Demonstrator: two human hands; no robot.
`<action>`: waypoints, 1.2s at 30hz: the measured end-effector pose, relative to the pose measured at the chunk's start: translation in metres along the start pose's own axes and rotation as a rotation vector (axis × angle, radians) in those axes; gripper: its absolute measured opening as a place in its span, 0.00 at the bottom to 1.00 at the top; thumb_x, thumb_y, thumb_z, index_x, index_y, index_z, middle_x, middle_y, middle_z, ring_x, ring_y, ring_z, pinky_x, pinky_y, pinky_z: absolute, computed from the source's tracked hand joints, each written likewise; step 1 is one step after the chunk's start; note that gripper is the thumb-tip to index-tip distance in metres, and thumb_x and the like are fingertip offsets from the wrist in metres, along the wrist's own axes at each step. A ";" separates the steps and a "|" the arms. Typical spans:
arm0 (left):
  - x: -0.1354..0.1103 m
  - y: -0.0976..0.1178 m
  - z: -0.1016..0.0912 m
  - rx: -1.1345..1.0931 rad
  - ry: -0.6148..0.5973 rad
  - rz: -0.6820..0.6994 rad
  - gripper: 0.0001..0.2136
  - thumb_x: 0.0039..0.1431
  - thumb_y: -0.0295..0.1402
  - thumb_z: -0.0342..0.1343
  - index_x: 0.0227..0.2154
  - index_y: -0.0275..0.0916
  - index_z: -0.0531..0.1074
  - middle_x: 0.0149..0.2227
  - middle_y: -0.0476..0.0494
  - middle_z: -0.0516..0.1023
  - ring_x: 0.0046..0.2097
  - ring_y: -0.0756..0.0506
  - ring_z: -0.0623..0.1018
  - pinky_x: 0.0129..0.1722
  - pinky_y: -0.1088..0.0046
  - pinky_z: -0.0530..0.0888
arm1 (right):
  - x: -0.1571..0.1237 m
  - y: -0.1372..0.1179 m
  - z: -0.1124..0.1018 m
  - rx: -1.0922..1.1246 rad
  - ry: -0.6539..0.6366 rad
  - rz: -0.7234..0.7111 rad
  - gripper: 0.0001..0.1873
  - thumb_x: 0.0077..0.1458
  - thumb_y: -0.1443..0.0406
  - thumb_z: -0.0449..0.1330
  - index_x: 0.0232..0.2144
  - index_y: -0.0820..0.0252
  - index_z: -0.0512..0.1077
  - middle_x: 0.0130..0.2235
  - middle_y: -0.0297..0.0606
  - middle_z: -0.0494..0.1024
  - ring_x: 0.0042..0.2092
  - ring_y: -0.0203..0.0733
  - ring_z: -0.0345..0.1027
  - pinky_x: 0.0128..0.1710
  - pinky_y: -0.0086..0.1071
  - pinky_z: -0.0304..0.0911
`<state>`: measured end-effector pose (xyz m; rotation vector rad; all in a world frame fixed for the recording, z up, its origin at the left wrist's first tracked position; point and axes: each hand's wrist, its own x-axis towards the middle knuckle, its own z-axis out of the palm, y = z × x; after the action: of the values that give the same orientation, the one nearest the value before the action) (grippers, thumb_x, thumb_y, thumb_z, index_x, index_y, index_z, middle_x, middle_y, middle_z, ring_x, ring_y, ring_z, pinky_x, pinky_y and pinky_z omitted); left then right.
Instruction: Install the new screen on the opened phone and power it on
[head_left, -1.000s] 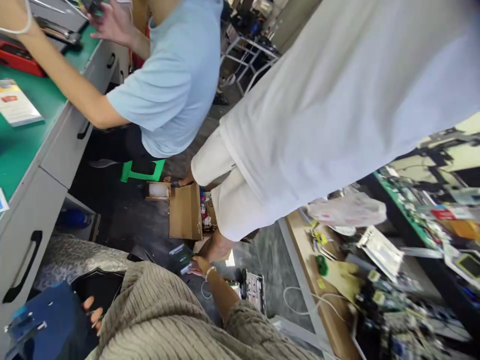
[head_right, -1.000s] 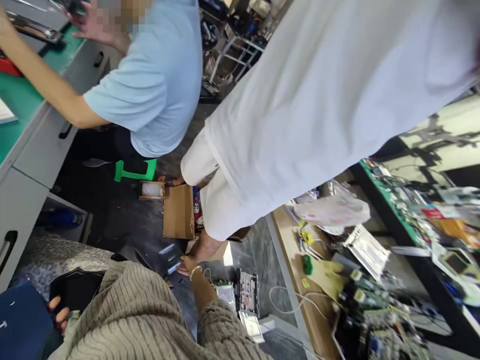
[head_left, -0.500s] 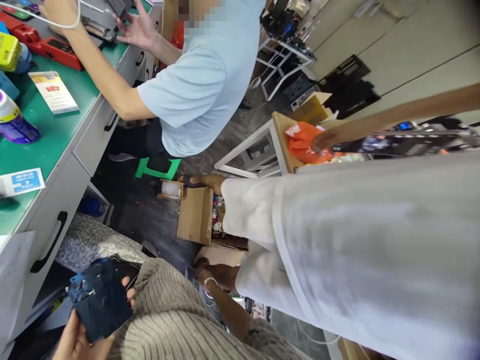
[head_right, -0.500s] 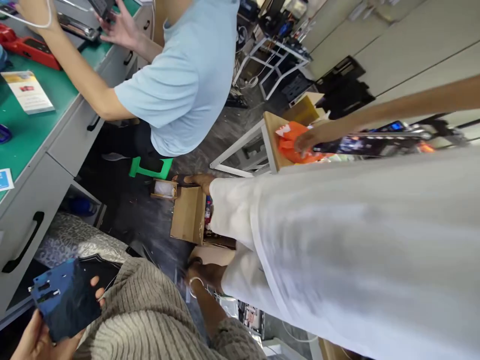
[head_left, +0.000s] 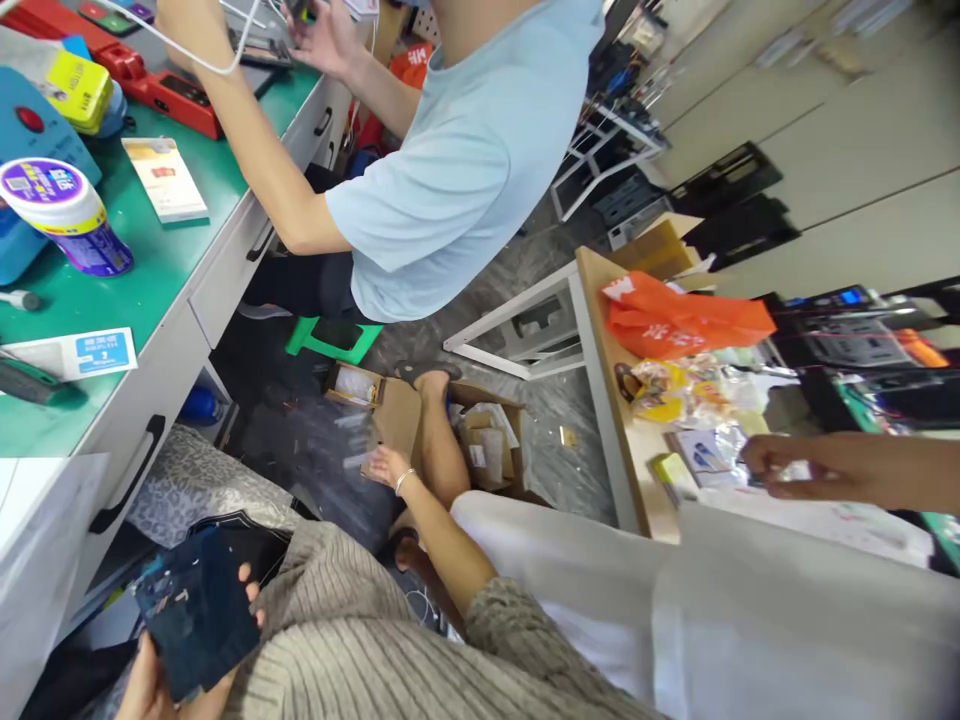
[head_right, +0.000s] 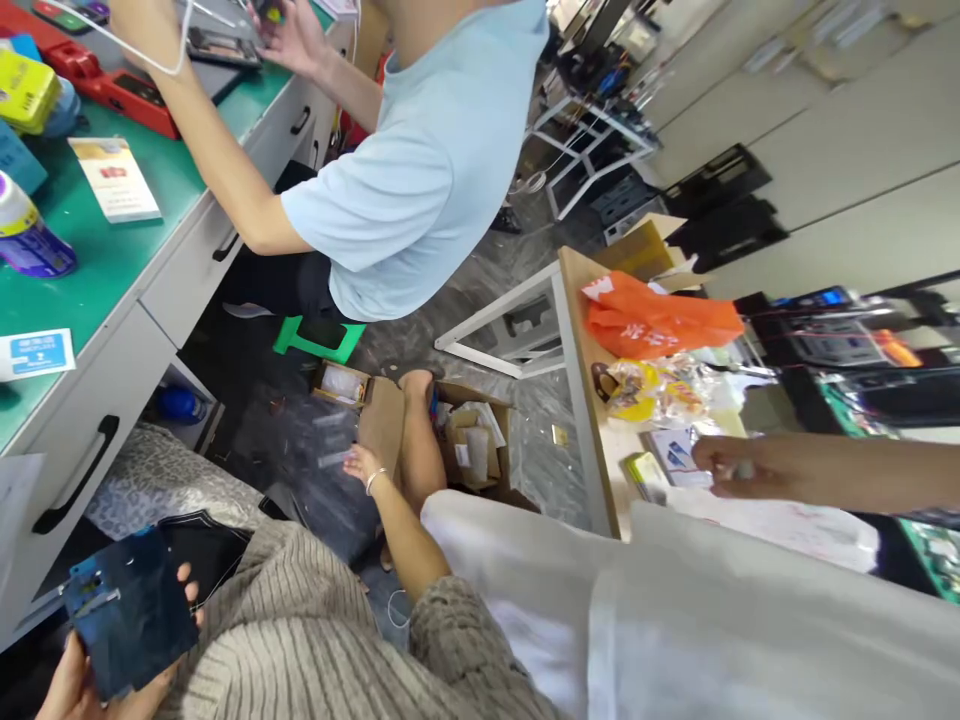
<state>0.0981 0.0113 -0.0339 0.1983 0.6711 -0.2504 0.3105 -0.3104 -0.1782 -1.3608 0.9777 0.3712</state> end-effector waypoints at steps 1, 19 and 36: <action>0.001 0.001 -0.001 0.011 -0.001 0.017 0.21 0.66 0.42 0.48 0.60 0.46 0.68 0.62 0.38 0.65 0.63 0.33 0.66 0.58 0.53 0.70 | 0.007 -0.010 -0.007 0.030 0.029 0.001 0.17 0.63 0.59 0.59 0.50 0.63 0.70 0.48 0.42 0.75 0.44 0.41 0.73 0.42 0.40 0.73; -0.005 -0.002 0.038 0.050 -0.110 0.172 0.20 0.67 0.43 0.49 0.54 0.38 0.74 0.57 0.33 0.73 0.53 0.33 0.78 0.51 0.52 0.78 | -0.054 -0.032 0.030 -0.332 -0.343 -0.075 0.12 0.64 0.59 0.58 0.39 0.65 0.72 0.33 0.33 0.75 0.30 0.31 0.69 0.29 0.28 0.69; -0.105 0.000 0.066 -0.195 -0.389 0.696 0.26 0.68 0.47 0.43 0.56 0.33 0.72 0.56 0.34 0.74 0.52 0.38 0.76 0.49 0.60 0.75 | -0.318 -0.052 0.231 -0.713 -1.842 -0.325 0.14 0.55 0.53 0.66 0.39 0.55 0.75 0.29 0.33 0.75 0.26 0.31 0.67 0.26 0.24 0.65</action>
<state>0.0574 0.0111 0.0836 0.1786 0.2085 0.4365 0.2509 -0.0119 0.0761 -1.0794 -0.9669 1.4163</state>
